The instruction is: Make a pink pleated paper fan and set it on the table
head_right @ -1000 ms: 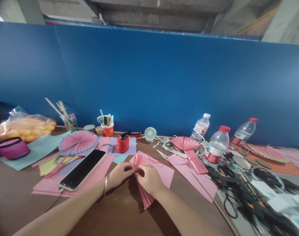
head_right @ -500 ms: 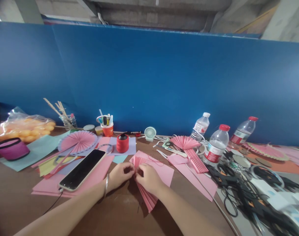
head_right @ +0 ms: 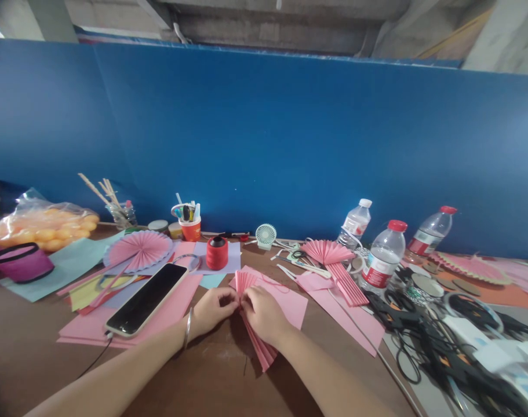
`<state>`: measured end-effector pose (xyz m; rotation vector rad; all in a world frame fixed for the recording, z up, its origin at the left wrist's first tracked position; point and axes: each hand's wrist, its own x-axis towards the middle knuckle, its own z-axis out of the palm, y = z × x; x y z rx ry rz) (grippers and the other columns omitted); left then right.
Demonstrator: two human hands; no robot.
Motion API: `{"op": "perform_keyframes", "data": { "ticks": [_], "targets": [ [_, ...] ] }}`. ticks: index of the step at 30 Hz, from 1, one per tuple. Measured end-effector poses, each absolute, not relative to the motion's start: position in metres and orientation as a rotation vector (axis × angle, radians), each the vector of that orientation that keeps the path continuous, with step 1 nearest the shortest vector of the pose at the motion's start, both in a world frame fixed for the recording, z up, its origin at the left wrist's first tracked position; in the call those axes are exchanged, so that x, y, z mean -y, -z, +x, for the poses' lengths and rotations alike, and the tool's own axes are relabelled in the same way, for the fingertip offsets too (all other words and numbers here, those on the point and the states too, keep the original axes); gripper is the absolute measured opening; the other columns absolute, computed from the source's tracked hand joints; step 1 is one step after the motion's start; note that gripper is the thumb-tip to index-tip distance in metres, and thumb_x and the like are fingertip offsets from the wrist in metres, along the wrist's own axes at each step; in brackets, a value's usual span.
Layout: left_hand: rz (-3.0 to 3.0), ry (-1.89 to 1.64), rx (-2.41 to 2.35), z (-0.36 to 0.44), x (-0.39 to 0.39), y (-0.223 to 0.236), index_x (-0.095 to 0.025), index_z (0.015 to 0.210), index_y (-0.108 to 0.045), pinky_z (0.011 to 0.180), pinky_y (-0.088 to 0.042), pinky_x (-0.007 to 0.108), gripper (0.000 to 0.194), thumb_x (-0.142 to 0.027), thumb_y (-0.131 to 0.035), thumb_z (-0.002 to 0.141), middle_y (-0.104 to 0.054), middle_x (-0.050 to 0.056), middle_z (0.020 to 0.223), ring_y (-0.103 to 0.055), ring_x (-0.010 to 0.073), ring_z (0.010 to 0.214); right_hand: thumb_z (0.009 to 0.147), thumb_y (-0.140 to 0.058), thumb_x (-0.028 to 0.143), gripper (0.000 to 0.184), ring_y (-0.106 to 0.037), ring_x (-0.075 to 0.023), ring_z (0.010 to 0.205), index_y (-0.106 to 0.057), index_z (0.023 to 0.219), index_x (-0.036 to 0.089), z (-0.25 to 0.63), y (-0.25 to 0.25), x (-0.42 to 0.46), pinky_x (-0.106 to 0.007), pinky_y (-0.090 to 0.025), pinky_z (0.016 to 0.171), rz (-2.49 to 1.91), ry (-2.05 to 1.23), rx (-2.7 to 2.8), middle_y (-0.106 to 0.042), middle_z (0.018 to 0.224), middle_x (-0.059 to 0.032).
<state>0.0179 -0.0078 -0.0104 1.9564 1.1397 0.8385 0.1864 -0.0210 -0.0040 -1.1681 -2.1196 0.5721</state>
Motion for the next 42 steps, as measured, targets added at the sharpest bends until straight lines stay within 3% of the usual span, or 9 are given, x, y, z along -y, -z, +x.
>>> {"op": "perform_keyframes", "data": {
  "ticks": [14, 21, 28, 42],
  "targets": [
    [1.851, -0.777, -1.114, 0.0164, 0.0016, 0.0101, -0.013, 0.064, -0.059, 0.056, -0.038, 0.021, 0.015, -0.022, -0.049, 0.070, -0.055, -0.001, 0.060, -0.048, 0.0116, 0.059, 0.074, -0.044, 0.007, 0.013, -0.051, -0.0154, 0.076, -0.051, 0.073, 0.018, 0.1864, 0.0018, 0.0222, -0.025, -0.038, 0.068, -1.171, -0.563, 2.065, -0.056, 0.076, -0.0014],
    [1.832, -0.773, -1.122, 0.0162, 0.0015, 0.0095, -0.012, 0.063, -0.057, 0.054, -0.037, 0.021, 0.015, -0.023, -0.049, 0.070, -0.051, -0.002, 0.057, -0.046, 0.0105, 0.056, 0.068, -0.053, 0.009, 0.010, -0.050, -0.0142, 0.068, -0.054, 0.070, 0.018, 0.1863, -0.0010, 0.0238, -0.023, -0.036, 0.061, -1.202, -0.544, 2.101, -0.056, 0.070, 0.0003],
    [1.854, -0.774, -1.116, 0.0164, 0.0021, 0.0090, -0.013, 0.062, -0.057, 0.054, -0.036, 0.021, 0.013, -0.020, -0.049, 0.070, -0.051, -0.003, 0.057, -0.046, 0.0106, 0.057, 0.073, -0.055, 0.019, 0.009, -0.050, -0.0138, 0.065, -0.055, 0.064, 0.018, 0.1852, 0.0013, 0.0234, -0.024, -0.035, 0.060, -1.192, -0.493, 2.126, -0.056, 0.066, -0.0003],
    [1.935, -0.776, -1.138, 0.0159, 0.0029, 0.0114, -0.014, 0.065, -0.060, 0.057, -0.038, 0.021, 0.014, -0.019, -0.048, 0.070, -0.057, -0.001, 0.061, -0.050, 0.0120, 0.060, 0.059, -0.044, 0.009, 0.012, -0.042, -0.0114, 0.055, -0.040, 0.055, 0.019, 0.1882, 0.0035, 0.0186, -0.022, -0.030, 0.053, -1.239, -0.509, 2.041, -0.046, 0.056, 0.0029]
  ]
}}
